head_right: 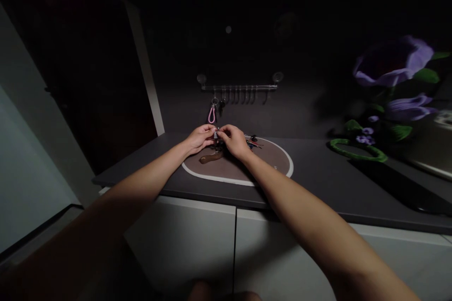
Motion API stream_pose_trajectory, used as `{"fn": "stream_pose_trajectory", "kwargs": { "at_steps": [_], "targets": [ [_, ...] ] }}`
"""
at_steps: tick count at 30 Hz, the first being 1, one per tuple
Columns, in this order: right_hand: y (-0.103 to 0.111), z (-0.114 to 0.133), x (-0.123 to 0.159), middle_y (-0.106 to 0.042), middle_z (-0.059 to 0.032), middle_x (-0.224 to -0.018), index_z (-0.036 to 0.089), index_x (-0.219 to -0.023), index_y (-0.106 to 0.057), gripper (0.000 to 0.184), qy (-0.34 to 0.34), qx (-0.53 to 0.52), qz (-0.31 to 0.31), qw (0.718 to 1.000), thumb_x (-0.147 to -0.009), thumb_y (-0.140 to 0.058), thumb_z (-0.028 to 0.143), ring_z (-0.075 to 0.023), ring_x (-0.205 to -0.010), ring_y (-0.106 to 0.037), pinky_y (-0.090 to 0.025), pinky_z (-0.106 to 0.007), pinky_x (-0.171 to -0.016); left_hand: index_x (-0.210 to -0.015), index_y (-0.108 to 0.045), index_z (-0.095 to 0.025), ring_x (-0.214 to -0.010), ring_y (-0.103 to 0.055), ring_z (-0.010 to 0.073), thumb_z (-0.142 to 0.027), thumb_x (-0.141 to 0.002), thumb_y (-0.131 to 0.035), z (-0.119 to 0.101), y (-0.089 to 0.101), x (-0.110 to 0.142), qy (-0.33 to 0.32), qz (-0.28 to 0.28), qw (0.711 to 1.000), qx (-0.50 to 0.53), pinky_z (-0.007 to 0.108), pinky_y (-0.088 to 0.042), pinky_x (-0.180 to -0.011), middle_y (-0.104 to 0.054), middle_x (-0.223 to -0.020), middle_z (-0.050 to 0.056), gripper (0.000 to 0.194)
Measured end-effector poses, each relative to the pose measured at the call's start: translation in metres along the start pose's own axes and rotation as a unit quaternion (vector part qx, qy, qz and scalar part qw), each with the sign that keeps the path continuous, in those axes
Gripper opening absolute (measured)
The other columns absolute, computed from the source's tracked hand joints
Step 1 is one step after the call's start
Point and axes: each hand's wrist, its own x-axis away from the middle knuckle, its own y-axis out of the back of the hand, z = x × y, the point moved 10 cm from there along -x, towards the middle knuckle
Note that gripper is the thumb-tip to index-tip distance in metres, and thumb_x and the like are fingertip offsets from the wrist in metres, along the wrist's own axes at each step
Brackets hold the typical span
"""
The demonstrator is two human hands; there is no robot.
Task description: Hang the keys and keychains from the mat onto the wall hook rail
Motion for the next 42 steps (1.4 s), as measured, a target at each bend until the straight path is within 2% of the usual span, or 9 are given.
{"fn": "stream_pose_trajectory", "kwargs": {
  "at_steps": [8, 13, 18, 23, 27, 31, 37, 42],
  "targets": [
    [0.002, -0.016, -0.004, -0.063, -0.0032, -0.076, 0.015, -0.078, -0.062, 0.025, -0.037, -0.1, -0.021, 0.994, -0.069, -0.059, 0.038, -0.0135, -0.071, -0.056, -0.043, -0.027, -0.07, -0.079, -0.053, -0.014, -0.064, -0.056, 0.0078, -0.027, -0.069, -0.067, -0.001, -0.003, 0.003, 0.012, -0.007, 1.0, -0.018, 0.028, -0.048, -0.068, -0.058, -0.073, -0.001, 0.022],
    [0.008, -0.017, -0.005, -0.061, -0.0028, -0.077, 0.014, -0.078, -0.06, 0.027, -0.042, -0.109, -0.033, 0.993, -0.07, -0.057, 0.04, -0.0124, -0.073, -0.054, -0.042, -0.026, -0.072, -0.085, -0.055, -0.014, -0.065, -0.057, 0.0074, -0.028, -0.071, -0.065, -0.002, -0.006, 0.004, 0.011, -0.002, 0.999, -0.048, 0.029, -0.049, -0.07, -0.059, -0.076, 0.0, 0.022],
    [0.012, -0.021, -0.007, -0.058, -0.0008, -0.073, 0.016, -0.077, -0.057, 0.027, -0.061, -0.138, -0.041, 0.988, -0.069, -0.057, 0.042, -0.011, -0.069, -0.052, -0.044, -0.025, -0.07, -0.091, -0.055, -0.013, -0.065, -0.057, 0.0076, -0.03, -0.075, -0.06, -0.002, -0.001, 0.0, -0.008, -0.017, 0.994, -0.105, 0.021, -0.047, -0.06, -0.059, -0.078, 0.002, 0.023],
    [0.016, -0.034, -0.005, -0.053, 0.0025, -0.071, 0.017, -0.076, -0.052, 0.032, -0.131, -0.26, -0.068, 0.954, -0.061, -0.062, 0.043, -0.0087, -0.064, -0.051, -0.046, -0.024, -0.064, -0.083, -0.057, -0.013, -0.054, -0.051, 0.0063, -0.022, -0.081, -0.047, -0.007, 0.012, -0.003, -0.054, -0.071, 0.969, -0.231, 0.018, -0.038, -0.05, -0.058, -0.068, 0.0, 0.013],
    [0.022, -0.038, -0.009, -0.053, 0.0034, -0.067, 0.016, -0.076, -0.052, 0.033, -0.166, -0.295, -0.1, 0.936, -0.058, -0.066, 0.041, -0.0081, -0.062, -0.051, -0.046, -0.024, -0.061, -0.074, -0.057, -0.013, -0.05, -0.046, 0.0076, -0.02, -0.08, -0.043, -0.016, 0.02, -0.001, -0.099, -0.11, 0.932, -0.331, 0.02, -0.035, -0.051, -0.053, -0.059, -0.002, 0.017],
    [0.028, -0.038, -0.026, -0.054, 0.0029, -0.063, 0.015, -0.07, -0.052, 0.026, -0.183, -0.302, -0.12, 0.928, -0.06, -0.067, 0.034, -0.0073, -0.058, -0.051, -0.046, -0.022, -0.057, -0.07, -0.056, -0.015, -0.051, -0.046, 0.0086, -0.019, -0.08, -0.041, -0.016, 0.022, -0.001, -0.121, -0.117, 0.904, -0.393, 0.021, -0.035, -0.054, -0.052, -0.058, -0.002, 0.018],
    [0.03, -0.034, -0.065, -0.051, 0.0033, -0.054, 0.014, -0.065, -0.052, 0.009, -0.196, -0.32, -0.141, 0.916, -0.066, -0.059, 0.019, -0.0056, -0.049, -0.048, -0.043, -0.019, -0.049, -0.068, -0.055, -0.015, -0.053, -0.046, 0.0092, -0.02, -0.08, -0.04, -0.012, 0.027, -0.004, -0.118, -0.127, 0.891, -0.418, 0.021, -0.035, -0.055, -0.053, -0.058, -0.002, 0.02],
    [0.03, -0.037, -0.089, -0.049, 0.0043, -0.048, 0.014, -0.059, -0.051, 0.009, -0.222, -0.29, -0.175, 0.914, -0.068, -0.052, 0.012, -0.0044, -0.043, -0.045, -0.041, -0.017, -0.045, -0.069, -0.056, -0.016, -0.054, -0.047, 0.0099, -0.018, -0.08, -0.04, -0.012, 0.03, -0.005, -0.12, -0.14, 0.886, -0.426, 0.022, -0.035, -0.056, -0.053, -0.058, -0.002, 0.019]
  ]
}}
